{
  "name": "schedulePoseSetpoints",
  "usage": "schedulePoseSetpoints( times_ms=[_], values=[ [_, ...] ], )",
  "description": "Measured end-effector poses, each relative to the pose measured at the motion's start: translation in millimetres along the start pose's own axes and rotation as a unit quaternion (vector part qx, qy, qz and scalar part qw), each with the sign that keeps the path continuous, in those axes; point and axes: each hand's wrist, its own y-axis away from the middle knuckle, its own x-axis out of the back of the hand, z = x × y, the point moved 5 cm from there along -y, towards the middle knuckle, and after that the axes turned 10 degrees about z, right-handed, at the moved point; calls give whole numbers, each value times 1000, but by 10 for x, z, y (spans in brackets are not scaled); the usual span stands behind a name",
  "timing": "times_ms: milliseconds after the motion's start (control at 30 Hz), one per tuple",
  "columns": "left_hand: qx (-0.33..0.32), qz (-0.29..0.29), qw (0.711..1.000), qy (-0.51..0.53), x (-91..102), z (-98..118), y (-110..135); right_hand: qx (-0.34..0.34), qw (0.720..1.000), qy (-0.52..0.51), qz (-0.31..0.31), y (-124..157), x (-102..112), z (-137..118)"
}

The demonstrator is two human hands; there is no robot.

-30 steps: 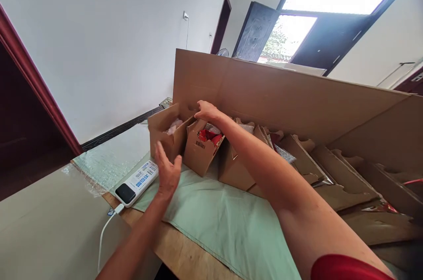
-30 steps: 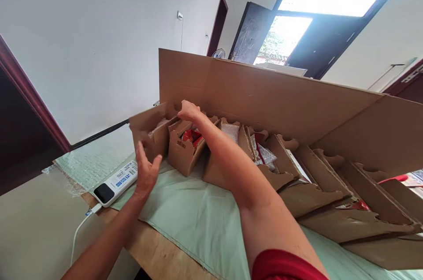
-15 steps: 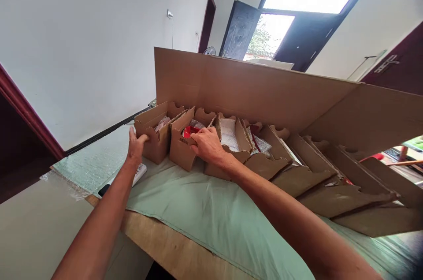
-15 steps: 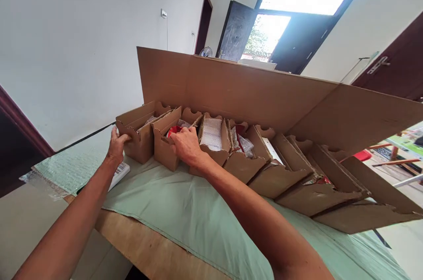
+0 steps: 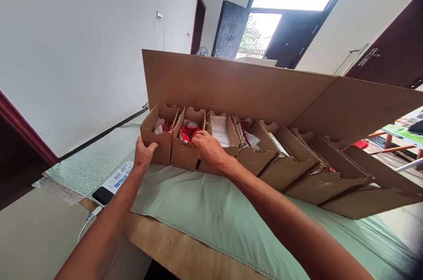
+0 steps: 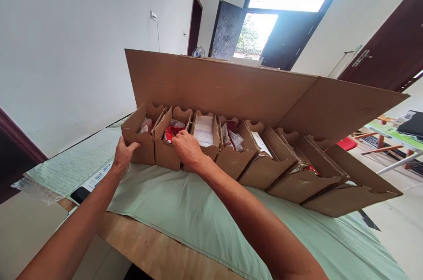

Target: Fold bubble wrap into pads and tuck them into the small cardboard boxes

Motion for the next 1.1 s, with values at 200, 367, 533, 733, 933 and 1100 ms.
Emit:
schedulePoseSetpoints(
  times_ms=[200,367,533,733,933,1100],
  values=[
    [4,14,1000,-27,41,122,173,-23,995,-4,94,226,209,-33],
    [-59,46,995,-68,247,269,772,-46,972,-85,214,1161,176,-135],
    [-120,-91,980,-127,123,240,1617,-142,977,-120,105,2356,-597,-19],
    [-244,-296,883,-273,-114,119,2149,-213,965,-144,53,2859,-893,23],
    [-308,-304,834,-343,-99,100,2156,-235,959,-154,40,2788,-778,-63],
    [-309,-310,823,-363,-87,122,2140,-237,959,-148,40,2788,-753,-122]
  ],
)
